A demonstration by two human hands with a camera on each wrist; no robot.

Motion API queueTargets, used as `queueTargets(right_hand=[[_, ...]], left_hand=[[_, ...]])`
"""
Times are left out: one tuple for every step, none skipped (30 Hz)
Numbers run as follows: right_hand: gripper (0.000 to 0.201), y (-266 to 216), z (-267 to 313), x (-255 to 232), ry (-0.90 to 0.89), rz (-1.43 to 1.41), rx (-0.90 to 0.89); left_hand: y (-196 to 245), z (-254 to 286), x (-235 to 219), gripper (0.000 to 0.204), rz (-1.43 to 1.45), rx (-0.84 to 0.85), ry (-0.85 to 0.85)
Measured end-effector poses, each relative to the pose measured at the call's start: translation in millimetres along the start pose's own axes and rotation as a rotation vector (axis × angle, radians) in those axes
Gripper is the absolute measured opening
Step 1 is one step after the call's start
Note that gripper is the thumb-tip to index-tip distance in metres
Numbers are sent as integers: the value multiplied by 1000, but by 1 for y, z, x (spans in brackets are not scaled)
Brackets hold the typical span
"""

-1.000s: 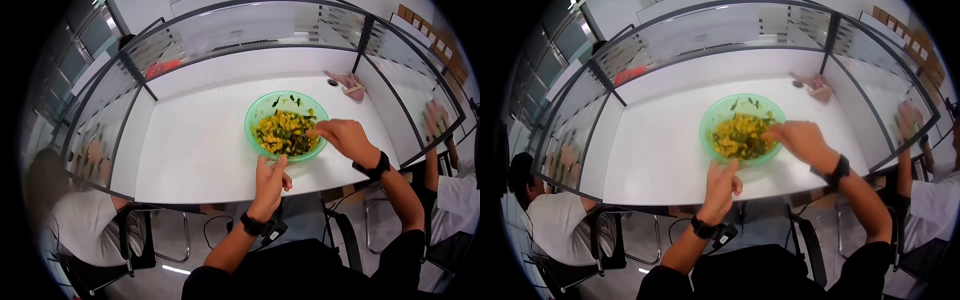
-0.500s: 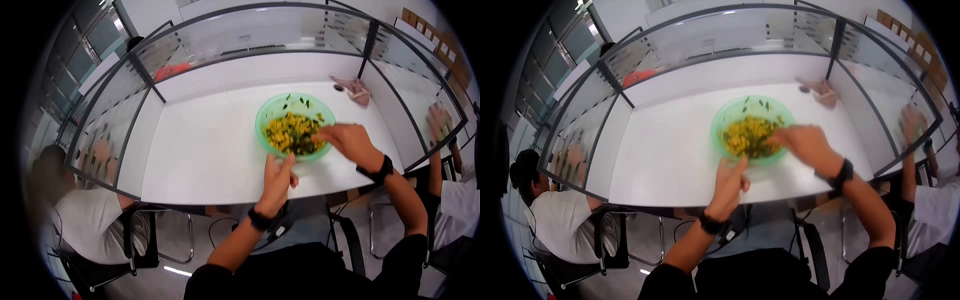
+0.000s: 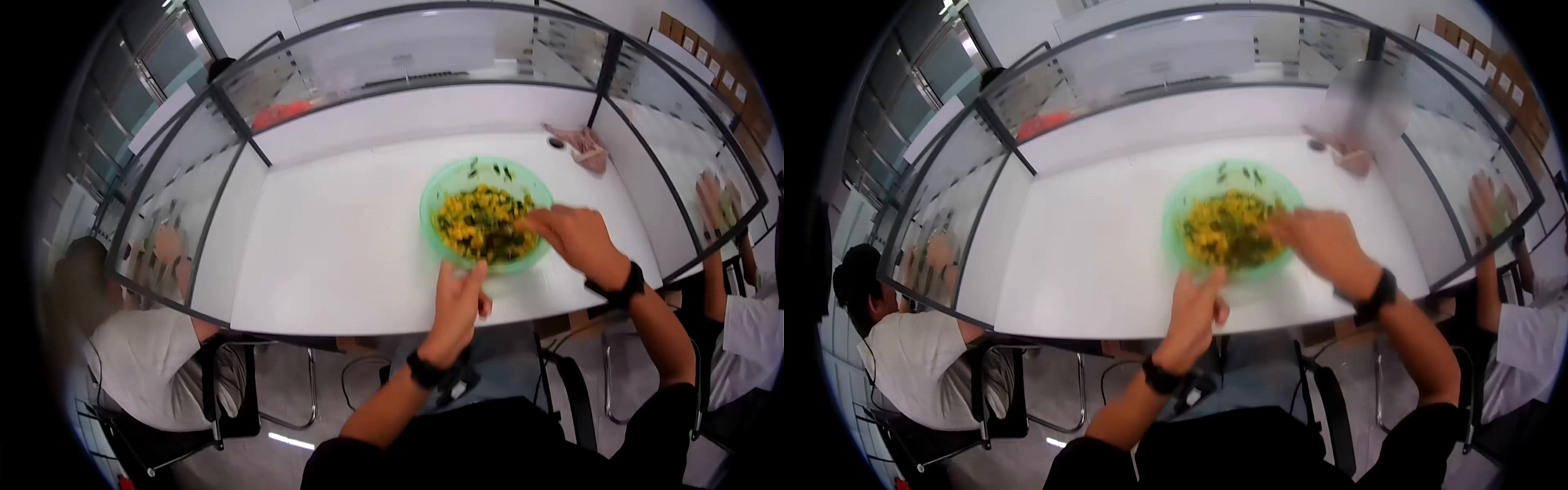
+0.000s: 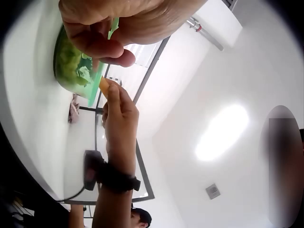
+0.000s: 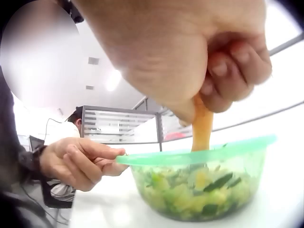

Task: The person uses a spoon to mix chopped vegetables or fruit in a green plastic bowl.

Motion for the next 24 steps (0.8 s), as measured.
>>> queueTargets(right_hand=[[24, -3, -2, 4, 73, 27, 35], [23, -3, -2, -1, 8, -32, 52], [23, -8, 2, -9, -59, 10, 50], [22, -13, 11, -11, -70, 8, 28], [22, -16, 16, -12, -72, 7, 4], [23, -15, 15, -6, -24, -9, 16], [23, -10, 9, 3, -26, -8, 17], [24, -2, 0, 11, -8, 31, 63], [25, 4, -4, 12, 21, 76, 109], [26, 3, -3, 8, -2, 65, 90], [26, -5, 1, -4, -62, 42, 94], [25, -6, 10, -4, -48, -12, 31], [24, -6, 13, -3, -30, -64, -36], [21, -5, 8, 3, -10, -53, -3], [22, -3, 0, 7, -49, 20, 80], [21, 2, -4, 12, 13, -4, 54], [21, 6, -10, 12, 89, -18, 23], [21, 10, -9, 7, 104, -4, 21], [21, 12, -7, 1, 121, -65, 20], [20, 15, -6, -4, 138, -128, 16], [20, 20, -5, -10, 143, -120, 9], [20, 29, -3, -15, 124, -185, 95], [20, 40, -1, -20, 105, -249, 182], [22, 54, -1, -17, 145, -352, 183]], left_hand=[[0, -4, 1, 34, -5, 47, -9], [0, -3, 2, 34, 30, 51, -26], [1, 3, 4, 34, 33, 58, -32], [0, 17, 3, 34, 21, 9, -14], [3, 24, 2, 35, 4, -34, 2], [7, 23, 5, 35, 7, -41, 8], [6, 17, 5, 35, 10, -42, 8], [4, 7, 5, 34, 34, -12, 3], [2, 0, 5, 33, 55, 26, -10], [-2, 4, 3, 33, 23, 24, -5], [-2, 15, 1, 33, 29, -28, -6], [1, 23, 1, 34, 12, -52, 3], [4, 25, 2, 35, -6, -69, 11], [5, 16, 2, 35, -6, -62, 10], [3, 3, 2, 35, 5, -30, -8], [1, -4, 3, 35, 13, 6, -33], [1, -8, 4, 35, 12, 20, -50], [1, -9, 3, 35, 13, -22, -42], [1, -6, 1, 35, 15, -71, -28], [3, 0, 0, 35, -11, -94, -57], [4, 3, -2, 35, -7, -83, -61], [5, 6, -5, 38, -26, -95, -43], [5, 6, -8, 42, -44, -108, -24], [3, 2, -12, 43, -49, -73, 6]])
Point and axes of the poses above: each hand's wrist, its own z-axis away from the middle knuckle, its own x-axis out of the palm, y = z × x, the point moved 2 cm from there along -z, towards the middle knuckle, and after that the axes turned 3 degrees about -z, right-handed, at the moved point
